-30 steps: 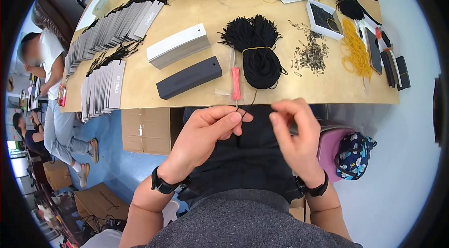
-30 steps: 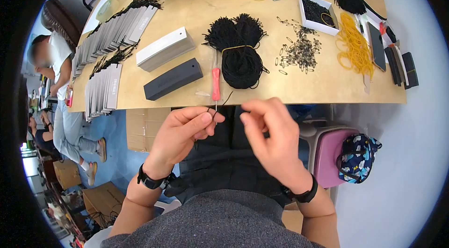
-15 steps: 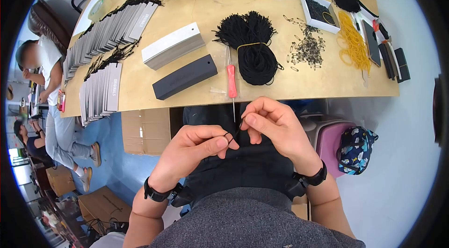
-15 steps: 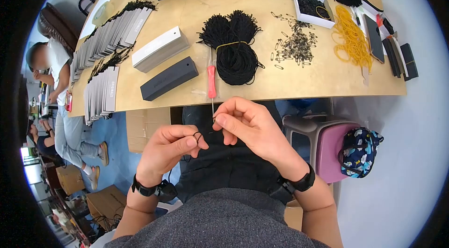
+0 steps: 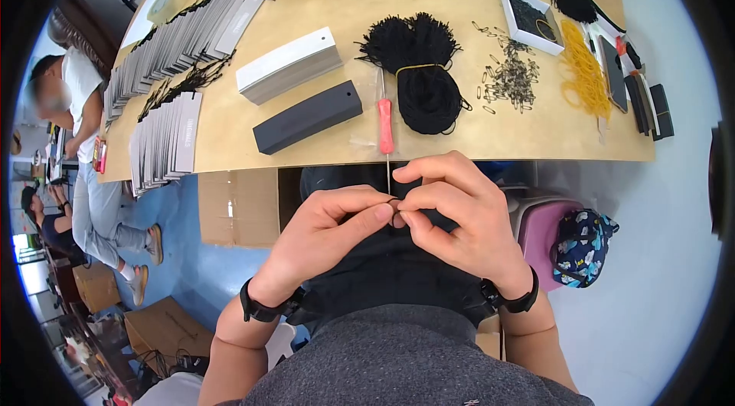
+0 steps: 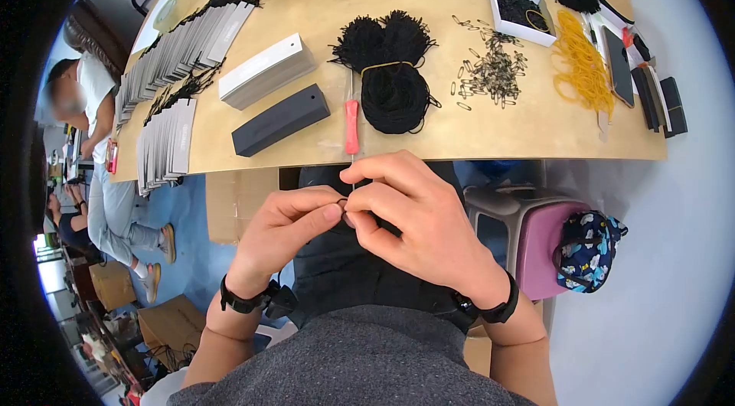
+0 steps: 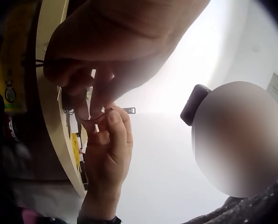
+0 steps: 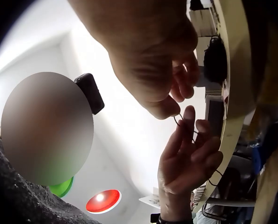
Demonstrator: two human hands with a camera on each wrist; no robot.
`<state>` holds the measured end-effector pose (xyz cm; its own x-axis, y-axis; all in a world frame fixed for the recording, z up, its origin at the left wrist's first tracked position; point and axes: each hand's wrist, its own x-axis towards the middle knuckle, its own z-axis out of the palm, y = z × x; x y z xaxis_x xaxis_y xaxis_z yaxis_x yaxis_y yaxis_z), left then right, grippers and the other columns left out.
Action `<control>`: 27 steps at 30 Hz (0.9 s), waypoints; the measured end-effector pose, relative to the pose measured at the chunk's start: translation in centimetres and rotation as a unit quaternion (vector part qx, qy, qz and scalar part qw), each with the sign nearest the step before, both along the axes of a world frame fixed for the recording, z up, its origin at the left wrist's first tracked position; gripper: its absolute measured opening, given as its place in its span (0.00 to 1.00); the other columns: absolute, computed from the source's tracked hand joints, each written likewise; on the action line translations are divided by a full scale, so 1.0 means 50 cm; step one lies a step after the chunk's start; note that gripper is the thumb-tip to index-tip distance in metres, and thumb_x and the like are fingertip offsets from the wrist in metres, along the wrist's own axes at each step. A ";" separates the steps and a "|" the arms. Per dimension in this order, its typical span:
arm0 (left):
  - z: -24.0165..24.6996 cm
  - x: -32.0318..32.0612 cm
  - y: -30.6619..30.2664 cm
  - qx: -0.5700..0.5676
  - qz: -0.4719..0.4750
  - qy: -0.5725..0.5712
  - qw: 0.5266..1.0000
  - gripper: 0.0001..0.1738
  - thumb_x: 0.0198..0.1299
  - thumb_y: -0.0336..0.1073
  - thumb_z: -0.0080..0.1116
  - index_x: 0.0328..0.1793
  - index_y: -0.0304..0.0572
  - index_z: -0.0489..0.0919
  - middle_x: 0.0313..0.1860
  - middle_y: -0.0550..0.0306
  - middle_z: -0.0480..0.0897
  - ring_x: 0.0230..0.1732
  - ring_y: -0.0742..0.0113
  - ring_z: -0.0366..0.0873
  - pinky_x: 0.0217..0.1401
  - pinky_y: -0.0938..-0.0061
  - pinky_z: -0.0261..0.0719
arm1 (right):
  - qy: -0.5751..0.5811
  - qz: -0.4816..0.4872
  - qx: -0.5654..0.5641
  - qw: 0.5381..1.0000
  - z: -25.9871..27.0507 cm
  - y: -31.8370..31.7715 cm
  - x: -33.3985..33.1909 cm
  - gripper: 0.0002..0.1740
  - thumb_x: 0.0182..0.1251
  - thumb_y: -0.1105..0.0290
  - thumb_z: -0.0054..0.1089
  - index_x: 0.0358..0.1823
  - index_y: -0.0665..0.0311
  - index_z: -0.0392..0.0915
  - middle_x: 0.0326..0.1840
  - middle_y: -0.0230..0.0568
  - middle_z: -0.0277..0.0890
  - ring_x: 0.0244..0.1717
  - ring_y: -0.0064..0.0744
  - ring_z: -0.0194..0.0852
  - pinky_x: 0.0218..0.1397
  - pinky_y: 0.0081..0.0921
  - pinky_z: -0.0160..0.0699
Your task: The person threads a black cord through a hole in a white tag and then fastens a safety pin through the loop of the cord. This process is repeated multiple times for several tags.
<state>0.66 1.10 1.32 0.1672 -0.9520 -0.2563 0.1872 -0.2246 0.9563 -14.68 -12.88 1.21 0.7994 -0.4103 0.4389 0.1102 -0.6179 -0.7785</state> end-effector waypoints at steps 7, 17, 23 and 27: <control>-0.006 -0.005 -0.003 -0.005 -0.024 -0.053 0.998 0.11 0.72 0.32 0.57 0.50 0.32 0.85 0.42 0.58 0.85 0.45 0.75 0.79 0.51 0.79 0.77 | 0.006 0.025 0.004 1.000 -0.009 -0.010 -0.002 0.11 0.50 0.83 0.69 0.33 0.64 0.77 0.38 0.35 0.79 0.36 0.38 0.76 0.39 0.31 0.78; -0.031 -0.033 -0.017 0.001 0.068 -0.045 0.997 0.06 0.65 0.29 0.66 0.44 0.34 0.86 0.42 0.59 0.85 0.46 0.76 0.80 0.50 0.80 0.76 | 0.009 -0.038 -0.059 0.997 -0.013 -0.030 -0.021 0.10 0.52 0.80 0.69 0.35 0.63 0.78 0.39 0.37 0.79 0.39 0.41 0.77 0.42 0.33 0.78; -0.023 -0.029 -0.022 -0.050 0.083 -0.039 0.995 0.05 0.65 0.29 0.65 0.42 0.34 0.87 0.44 0.56 0.85 0.49 0.70 0.81 0.55 0.76 0.76 | 0.138 -0.293 -0.222 0.920 -0.050 -0.147 -0.053 0.09 0.59 0.72 0.69 0.41 0.62 0.83 0.36 0.41 0.73 0.44 0.46 0.75 0.46 0.37 0.77; -0.021 -0.024 -0.028 -0.050 0.084 -0.025 0.995 0.06 0.67 0.29 0.63 0.43 0.34 0.86 0.45 0.54 0.86 0.50 0.69 0.82 0.57 0.76 0.76 | 0.161 -0.291 -0.252 0.909 -0.065 -0.178 -0.049 0.07 0.60 0.72 0.68 0.38 0.62 0.82 0.34 0.41 0.72 0.41 0.43 0.75 0.43 0.38 0.76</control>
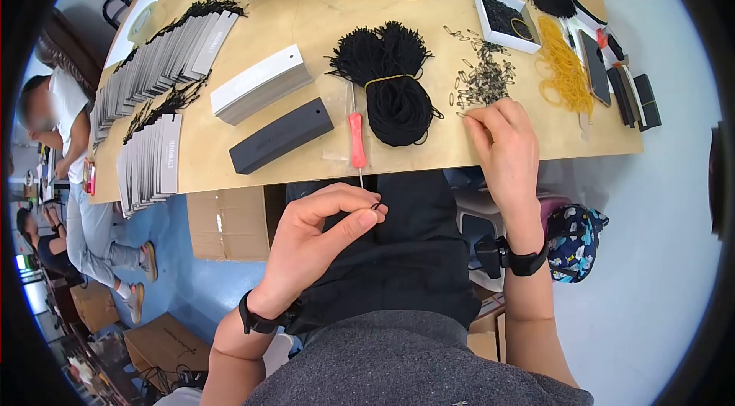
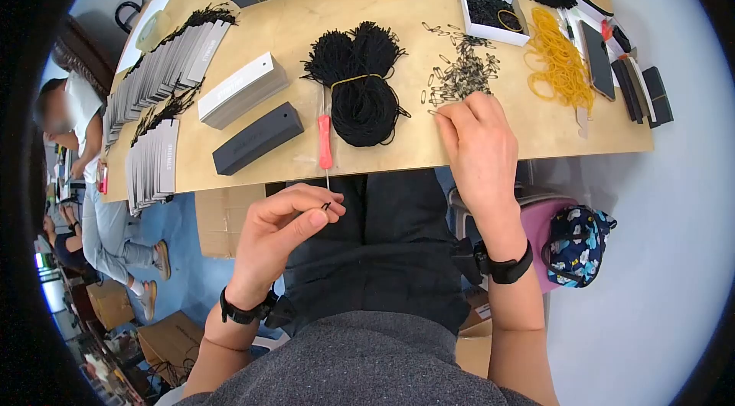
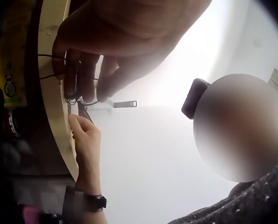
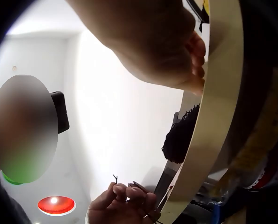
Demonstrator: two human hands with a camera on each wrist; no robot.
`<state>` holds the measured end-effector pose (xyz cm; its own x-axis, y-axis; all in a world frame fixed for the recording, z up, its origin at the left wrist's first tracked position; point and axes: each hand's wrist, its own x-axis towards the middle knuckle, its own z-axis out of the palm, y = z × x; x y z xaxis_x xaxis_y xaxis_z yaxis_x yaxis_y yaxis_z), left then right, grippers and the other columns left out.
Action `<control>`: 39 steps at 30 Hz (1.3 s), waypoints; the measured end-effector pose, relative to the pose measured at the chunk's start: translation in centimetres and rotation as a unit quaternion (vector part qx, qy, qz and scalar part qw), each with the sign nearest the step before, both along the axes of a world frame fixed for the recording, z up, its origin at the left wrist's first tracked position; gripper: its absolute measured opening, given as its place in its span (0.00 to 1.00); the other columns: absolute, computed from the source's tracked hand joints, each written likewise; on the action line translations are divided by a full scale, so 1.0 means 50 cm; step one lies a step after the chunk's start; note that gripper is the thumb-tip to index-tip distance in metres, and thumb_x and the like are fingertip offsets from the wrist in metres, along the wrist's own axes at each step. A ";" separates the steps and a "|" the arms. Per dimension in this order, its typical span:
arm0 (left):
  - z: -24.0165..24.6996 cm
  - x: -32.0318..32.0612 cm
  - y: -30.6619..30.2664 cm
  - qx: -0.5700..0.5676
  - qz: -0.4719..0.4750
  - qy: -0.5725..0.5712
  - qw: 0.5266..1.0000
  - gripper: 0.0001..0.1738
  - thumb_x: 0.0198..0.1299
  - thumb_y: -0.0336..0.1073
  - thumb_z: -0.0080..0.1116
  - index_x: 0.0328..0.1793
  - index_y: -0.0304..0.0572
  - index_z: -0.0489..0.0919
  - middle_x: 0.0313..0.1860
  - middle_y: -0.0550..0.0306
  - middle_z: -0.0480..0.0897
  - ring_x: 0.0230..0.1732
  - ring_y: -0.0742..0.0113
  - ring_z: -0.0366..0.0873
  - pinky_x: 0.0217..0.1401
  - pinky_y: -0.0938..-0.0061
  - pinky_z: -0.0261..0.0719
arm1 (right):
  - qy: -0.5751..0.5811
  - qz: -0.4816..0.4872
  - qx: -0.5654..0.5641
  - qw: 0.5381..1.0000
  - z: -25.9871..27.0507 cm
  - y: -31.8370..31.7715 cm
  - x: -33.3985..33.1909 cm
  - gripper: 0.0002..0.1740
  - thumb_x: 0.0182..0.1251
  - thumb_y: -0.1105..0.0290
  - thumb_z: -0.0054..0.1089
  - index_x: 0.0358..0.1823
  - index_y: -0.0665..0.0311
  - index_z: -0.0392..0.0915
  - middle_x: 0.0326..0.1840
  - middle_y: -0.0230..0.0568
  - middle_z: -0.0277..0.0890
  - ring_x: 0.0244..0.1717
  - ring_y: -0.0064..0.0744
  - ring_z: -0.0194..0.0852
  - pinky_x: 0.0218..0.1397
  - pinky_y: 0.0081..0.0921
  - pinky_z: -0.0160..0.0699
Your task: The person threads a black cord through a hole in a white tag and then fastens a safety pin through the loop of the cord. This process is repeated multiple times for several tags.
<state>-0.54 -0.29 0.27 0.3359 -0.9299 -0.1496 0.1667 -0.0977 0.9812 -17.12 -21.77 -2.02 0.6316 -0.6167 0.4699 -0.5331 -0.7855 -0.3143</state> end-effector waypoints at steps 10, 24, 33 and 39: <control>0.001 0.019 -0.001 0.015 0.016 0.052 0.998 0.07 0.69 0.29 0.62 0.45 0.32 0.84 0.42 0.59 0.84 0.47 0.74 0.78 0.53 0.78 0.74 | -0.166 0.069 0.535 0.825 0.058 0.107 0.001 0.07 0.74 0.70 0.61 0.41 0.68 0.78 0.28 0.22 0.70 0.31 0.09 0.63 0.33 0.14 0.65; -0.011 0.029 0.014 0.009 -0.025 0.116 0.993 0.05 0.68 0.29 0.61 0.41 0.33 0.83 0.41 0.61 0.82 0.45 0.77 0.77 0.51 0.79 0.73 | -0.059 0.158 0.683 0.711 0.081 0.148 0.050 0.13 0.75 0.65 0.61 0.42 0.71 0.82 0.32 0.24 0.77 0.33 0.10 0.66 0.34 0.15 0.67; -0.020 0.029 0.014 -0.004 -0.030 0.115 0.993 0.06 0.68 0.30 0.62 0.43 0.32 0.84 0.42 0.61 0.82 0.46 0.77 0.77 0.52 0.79 0.74 | -0.052 0.149 0.701 0.695 0.076 0.152 0.051 0.13 0.74 0.65 0.61 0.41 0.72 0.82 0.31 0.25 0.78 0.32 0.10 0.65 0.33 0.16 0.66; -0.019 0.031 0.014 0.005 -0.037 0.119 0.992 0.09 0.70 0.34 0.61 0.43 0.34 0.84 0.40 0.62 0.83 0.45 0.77 0.77 0.54 0.79 0.74 | -0.050 0.181 0.553 0.812 0.087 0.171 0.043 0.07 0.71 0.69 0.63 0.41 0.67 0.82 0.32 0.32 0.75 0.29 0.18 0.69 0.33 0.20 0.69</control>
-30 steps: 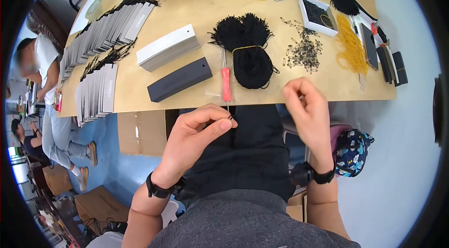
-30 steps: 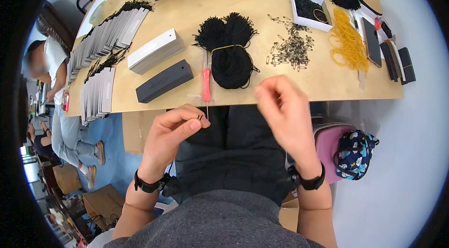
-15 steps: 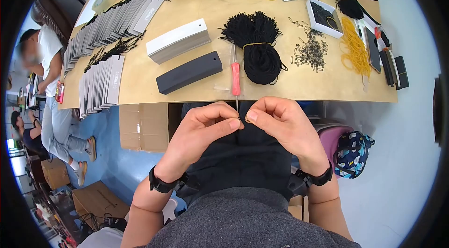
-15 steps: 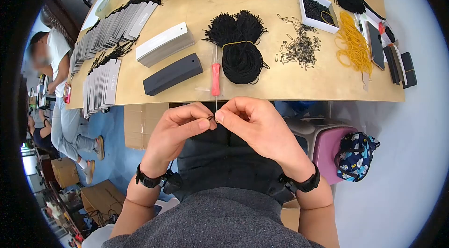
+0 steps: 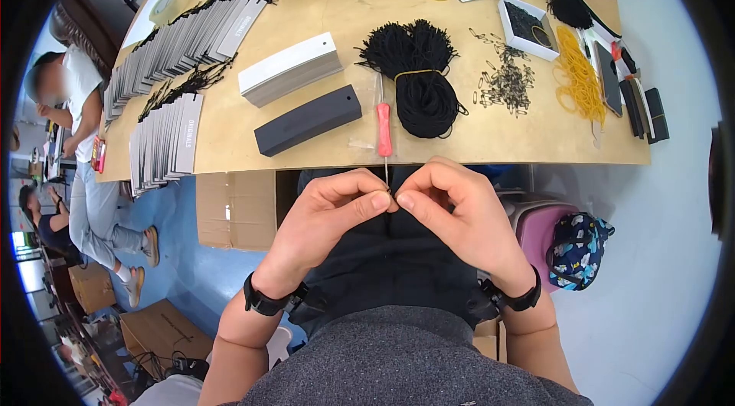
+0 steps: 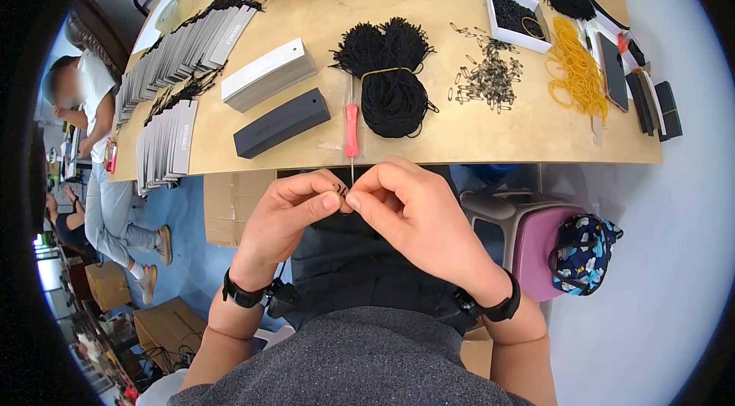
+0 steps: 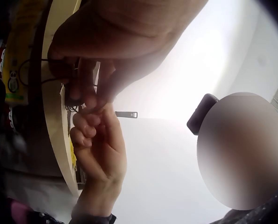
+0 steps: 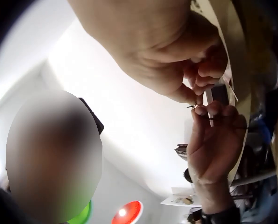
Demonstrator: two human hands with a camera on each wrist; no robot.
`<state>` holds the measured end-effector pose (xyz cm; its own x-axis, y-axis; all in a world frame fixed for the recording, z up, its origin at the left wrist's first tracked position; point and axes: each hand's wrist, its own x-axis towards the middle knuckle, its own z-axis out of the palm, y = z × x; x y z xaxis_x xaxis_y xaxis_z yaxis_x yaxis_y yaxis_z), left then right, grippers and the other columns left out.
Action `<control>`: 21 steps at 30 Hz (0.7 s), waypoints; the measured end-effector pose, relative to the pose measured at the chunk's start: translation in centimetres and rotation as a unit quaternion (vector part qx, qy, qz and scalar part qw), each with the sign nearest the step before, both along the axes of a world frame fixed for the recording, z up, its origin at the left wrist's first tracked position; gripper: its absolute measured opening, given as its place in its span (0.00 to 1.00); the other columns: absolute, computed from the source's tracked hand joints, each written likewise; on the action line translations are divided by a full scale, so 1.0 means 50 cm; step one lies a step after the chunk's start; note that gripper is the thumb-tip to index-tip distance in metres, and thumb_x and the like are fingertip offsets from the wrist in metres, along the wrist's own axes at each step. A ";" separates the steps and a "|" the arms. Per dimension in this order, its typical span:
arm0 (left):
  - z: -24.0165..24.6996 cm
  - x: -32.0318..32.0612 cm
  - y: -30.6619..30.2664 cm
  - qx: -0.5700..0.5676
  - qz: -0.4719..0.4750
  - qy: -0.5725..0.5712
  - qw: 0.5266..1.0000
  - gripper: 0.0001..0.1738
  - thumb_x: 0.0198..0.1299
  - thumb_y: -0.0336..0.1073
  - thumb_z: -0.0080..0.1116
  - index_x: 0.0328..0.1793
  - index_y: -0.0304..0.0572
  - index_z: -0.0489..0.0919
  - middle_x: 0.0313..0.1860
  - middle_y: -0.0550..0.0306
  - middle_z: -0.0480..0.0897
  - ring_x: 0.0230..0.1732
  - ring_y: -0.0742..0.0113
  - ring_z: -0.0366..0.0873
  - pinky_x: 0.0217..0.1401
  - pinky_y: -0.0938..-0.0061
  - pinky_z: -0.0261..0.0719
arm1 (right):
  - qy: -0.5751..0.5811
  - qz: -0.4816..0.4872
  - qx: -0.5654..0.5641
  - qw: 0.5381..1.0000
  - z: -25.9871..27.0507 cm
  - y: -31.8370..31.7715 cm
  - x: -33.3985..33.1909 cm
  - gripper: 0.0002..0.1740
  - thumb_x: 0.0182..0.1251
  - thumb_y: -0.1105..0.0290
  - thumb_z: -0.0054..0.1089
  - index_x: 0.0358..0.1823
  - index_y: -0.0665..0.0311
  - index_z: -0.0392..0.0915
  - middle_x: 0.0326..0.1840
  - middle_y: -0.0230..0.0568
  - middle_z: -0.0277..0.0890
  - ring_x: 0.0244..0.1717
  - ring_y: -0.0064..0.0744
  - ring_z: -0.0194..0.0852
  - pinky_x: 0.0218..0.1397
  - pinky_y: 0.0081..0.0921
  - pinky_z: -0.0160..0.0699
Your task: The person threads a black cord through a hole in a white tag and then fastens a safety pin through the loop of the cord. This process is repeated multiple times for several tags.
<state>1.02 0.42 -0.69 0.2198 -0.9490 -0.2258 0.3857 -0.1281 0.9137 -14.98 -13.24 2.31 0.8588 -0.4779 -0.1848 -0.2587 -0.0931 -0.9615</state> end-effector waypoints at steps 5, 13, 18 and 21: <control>0.000 0.001 -0.003 -0.001 -0.019 0.025 1.000 0.10 0.72 0.36 0.60 0.43 0.35 0.84 0.39 0.61 0.84 0.45 0.75 0.78 0.55 0.77 0.74 | -0.125 -0.031 -0.262 0.957 -0.015 -0.002 0.006 0.10 0.61 0.75 0.69 0.44 0.62 0.82 0.36 0.38 0.71 0.33 0.35 0.74 0.35 0.28 0.76; 0.001 -0.001 -0.007 -0.005 -0.032 0.032 0.999 0.11 0.72 0.37 0.59 0.43 0.36 0.84 0.40 0.59 0.85 0.45 0.73 0.79 0.57 0.76 0.74 | -0.177 0.047 -0.402 0.897 -0.011 -0.025 0.009 0.11 0.54 0.77 0.70 0.39 0.61 0.80 0.36 0.37 0.69 0.38 0.39 0.74 0.36 0.33 0.76; 0.010 -0.003 0.000 0.046 -0.002 0.062 0.997 0.11 0.73 0.38 0.58 0.46 0.37 0.82 0.33 0.64 0.81 0.35 0.81 0.73 0.37 0.84 0.70 | -0.179 0.038 -0.409 0.894 -0.019 -0.017 0.014 0.12 0.51 0.78 0.71 0.36 0.62 0.78 0.36 0.37 0.69 0.37 0.40 0.73 0.36 0.33 0.75; 0.014 -0.009 0.007 0.035 0.047 0.125 0.990 0.09 0.72 0.36 0.59 0.48 0.37 0.82 0.32 0.67 0.79 0.31 0.85 0.67 0.29 0.87 0.61 | -0.178 0.030 -0.417 0.891 -0.018 -0.025 0.012 0.12 0.49 0.78 0.71 0.35 0.62 0.78 0.35 0.37 0.70 0.36 0.40 0.73 0.35 0.32 0.75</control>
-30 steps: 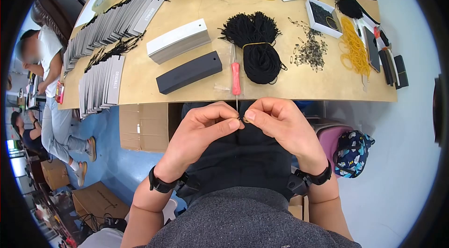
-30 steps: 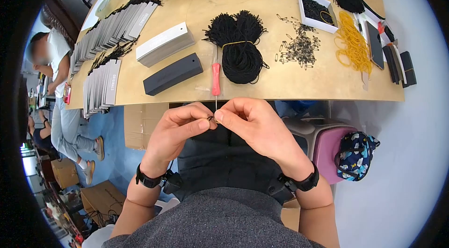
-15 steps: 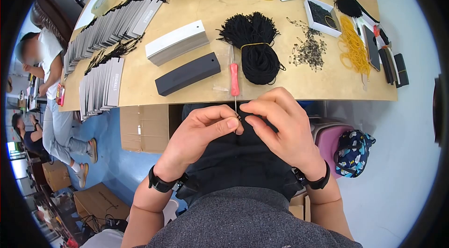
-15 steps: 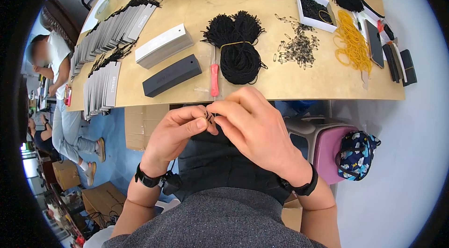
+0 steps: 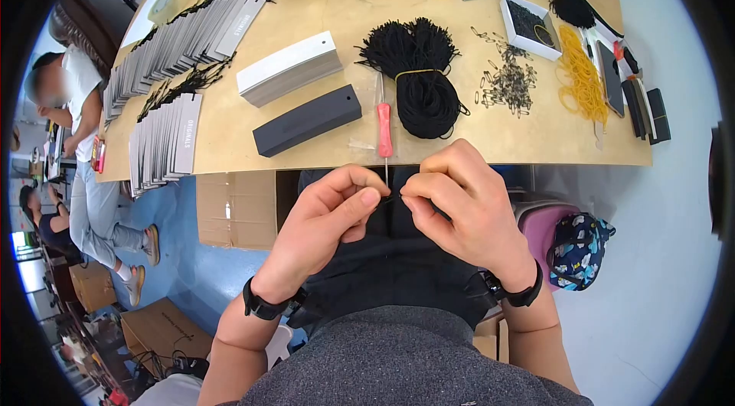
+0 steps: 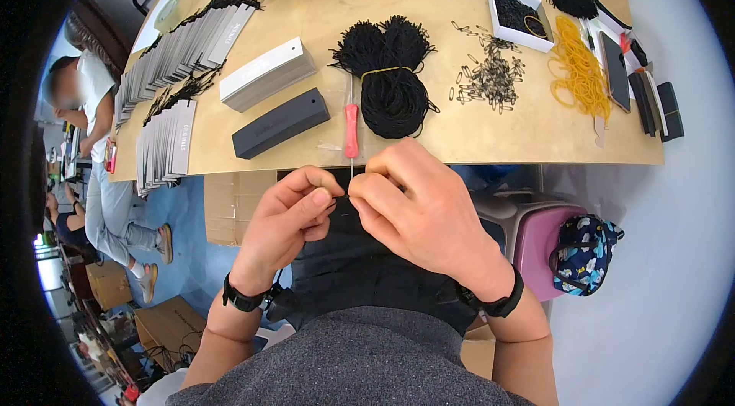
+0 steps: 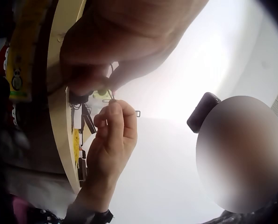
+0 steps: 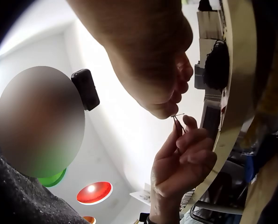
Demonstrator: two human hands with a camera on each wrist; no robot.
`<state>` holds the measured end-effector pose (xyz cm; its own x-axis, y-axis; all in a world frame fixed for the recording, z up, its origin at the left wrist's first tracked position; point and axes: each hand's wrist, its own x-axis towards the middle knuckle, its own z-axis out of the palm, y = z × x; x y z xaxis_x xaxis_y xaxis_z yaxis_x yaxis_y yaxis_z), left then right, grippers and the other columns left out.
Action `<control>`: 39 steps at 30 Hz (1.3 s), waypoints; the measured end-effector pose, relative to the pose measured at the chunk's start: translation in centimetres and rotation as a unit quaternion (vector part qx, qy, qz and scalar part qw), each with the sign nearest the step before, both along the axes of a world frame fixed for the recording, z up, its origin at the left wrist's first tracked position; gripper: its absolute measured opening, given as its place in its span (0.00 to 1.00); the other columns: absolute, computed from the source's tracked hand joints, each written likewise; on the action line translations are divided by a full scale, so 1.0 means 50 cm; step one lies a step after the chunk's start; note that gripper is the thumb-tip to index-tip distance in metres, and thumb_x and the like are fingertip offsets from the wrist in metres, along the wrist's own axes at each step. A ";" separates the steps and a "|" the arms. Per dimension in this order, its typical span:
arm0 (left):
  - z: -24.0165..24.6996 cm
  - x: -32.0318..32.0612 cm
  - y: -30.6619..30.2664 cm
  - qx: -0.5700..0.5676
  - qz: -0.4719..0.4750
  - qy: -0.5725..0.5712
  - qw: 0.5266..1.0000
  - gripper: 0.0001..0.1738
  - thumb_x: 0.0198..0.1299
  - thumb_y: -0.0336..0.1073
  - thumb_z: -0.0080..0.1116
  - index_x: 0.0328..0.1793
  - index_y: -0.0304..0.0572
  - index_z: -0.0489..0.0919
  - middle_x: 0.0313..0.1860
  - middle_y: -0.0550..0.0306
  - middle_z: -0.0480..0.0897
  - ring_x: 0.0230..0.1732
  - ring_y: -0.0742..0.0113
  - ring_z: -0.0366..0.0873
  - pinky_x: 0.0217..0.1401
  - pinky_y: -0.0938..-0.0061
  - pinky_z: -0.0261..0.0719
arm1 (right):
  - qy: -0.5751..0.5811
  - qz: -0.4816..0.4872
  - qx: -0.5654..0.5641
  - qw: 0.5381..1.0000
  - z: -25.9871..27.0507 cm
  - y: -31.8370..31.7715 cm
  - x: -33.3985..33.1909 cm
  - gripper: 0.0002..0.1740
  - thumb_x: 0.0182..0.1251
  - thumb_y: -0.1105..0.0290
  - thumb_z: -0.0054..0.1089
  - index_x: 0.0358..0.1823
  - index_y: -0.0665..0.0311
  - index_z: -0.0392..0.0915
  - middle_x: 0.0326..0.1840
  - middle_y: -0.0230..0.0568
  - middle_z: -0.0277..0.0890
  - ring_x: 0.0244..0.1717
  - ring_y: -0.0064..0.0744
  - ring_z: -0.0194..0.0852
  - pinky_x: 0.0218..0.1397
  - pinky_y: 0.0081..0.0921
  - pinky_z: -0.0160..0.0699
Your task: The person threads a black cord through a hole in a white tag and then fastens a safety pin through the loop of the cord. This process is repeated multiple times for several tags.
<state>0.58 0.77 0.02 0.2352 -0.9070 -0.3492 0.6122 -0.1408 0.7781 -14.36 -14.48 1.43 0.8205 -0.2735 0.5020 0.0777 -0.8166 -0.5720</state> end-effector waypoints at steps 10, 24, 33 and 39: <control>-0.006 -0.018 0.021 -0.033 0.042 0.129 0.990 0.06 0.67 0.30 0.64 0.47 0.36 0.85 0.35 0.65 0.81 0.28 0.85 0.64 0.28 0.86 0.59 | -0.011 -0.011 -0.070 0.997 -0.021 0.017 0.011 0.13 0.45 0.78 0.70 0.34 0.61 0.78 0.34 0.37 0.70 0.33 0.40 0.73 0.33 0.32 0.74; -0.024 -0.015 0.008 -0.021 0.038 0.146 0.988 0.05 0.66 0.27 0.64 0.46 0.35 0.85 0.36 0.63 0.83 0.27 0.83 0.63 0.28 0.84 0.57 | -0.001 -0.010 0.002 1.000 0.014 0.010 -0.011 0.13 0.44 0.82 0.70 0.31 0.64 0.77 0.31 0.39 0.70 0.32 0.41 0.72 0.32 0.33 0.72; -0.034 -0.009 0.010 -0.047 0.029 0.225 0.973 0.08 0.67 0.29 0.63 0.50 0.37 0.85 0.40 0.57 0.85 0.29 0.82 0.65 0.29 0.82 0.60 | -0.023 -0.078 -0.043 0.996 -0.005 0.009 -0.002 0.11 0.47 0.79 0.70 0.31 0.62 0.76 0.31 0.38 0.68 0.31 0.41 0.71 0.32 0.35 0.71; -0.032 -0.032 -0.017 -0.052 0.103 -0.181 0.977 0.10 0.63 0.26 0.67 0.50 0.36 0.88 0.40 0.59 0.85 0.37 0.76 0.77 0.38 0.80 0.73 | 0.012 -0.044 -0.068 0.997 -0.006 0.034 -0.001 0.12 0.50 0.76 0.71 0.31 0.63 0.74 0.30 0.38 0.67 0.31 0.41 0.70 0.34 0.35 0.72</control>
<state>-1.02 -0.06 -1.58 0.5070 -0.8538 -0.1180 0.3017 0.0476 0.9522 -14.39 -12.78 1.11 0.8084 -0.2756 0.5202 -0.0093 -0.8896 -0.4567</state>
